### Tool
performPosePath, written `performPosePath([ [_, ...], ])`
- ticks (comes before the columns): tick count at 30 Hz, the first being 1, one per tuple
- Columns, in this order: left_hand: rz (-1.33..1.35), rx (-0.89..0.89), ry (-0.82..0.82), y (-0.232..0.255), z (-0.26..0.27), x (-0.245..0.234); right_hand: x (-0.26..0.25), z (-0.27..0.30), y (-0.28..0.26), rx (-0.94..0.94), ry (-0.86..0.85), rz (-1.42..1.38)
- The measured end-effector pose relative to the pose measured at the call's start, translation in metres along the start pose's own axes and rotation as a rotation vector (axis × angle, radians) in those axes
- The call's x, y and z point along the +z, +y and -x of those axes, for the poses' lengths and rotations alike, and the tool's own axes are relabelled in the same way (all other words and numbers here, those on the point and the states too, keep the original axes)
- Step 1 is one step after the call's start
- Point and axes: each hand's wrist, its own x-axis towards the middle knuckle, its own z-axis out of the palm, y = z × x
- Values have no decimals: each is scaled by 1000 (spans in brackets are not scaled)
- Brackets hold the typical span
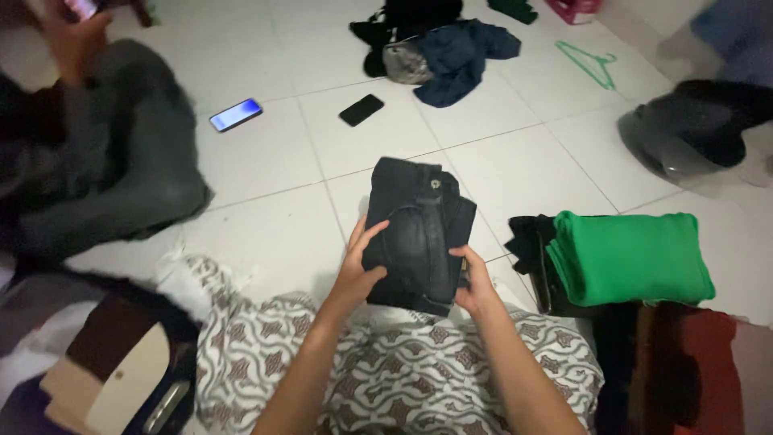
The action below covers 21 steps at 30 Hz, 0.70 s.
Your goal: Packing several folded garments into a suitcase on the floor.
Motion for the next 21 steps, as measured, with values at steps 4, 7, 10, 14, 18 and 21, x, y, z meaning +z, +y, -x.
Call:
performPosePath([
  [4, -89, -2, 13, -84, -58, 31, -20, -30, -24, -73, -24, -9],
  [7, -374, 45, -46, -210, -70, 59, -71, -68, 1, -160, 228, 341],
  [10, -616, -11, -154, -223, -60, 92, -140, -121, 31, -268, 421, 755],
  [14, -874, 37, -190, -232, -44, 112, -142, -117, 35, -407, 509, 972],
  [18, -973, 129, -243, -235, -49, 107, -103, -110, 28, -420, 412, 457],
  [21, -947, 94, -404, -210, -54, 85, -67, -92, 22, -376, 497, 545],
])
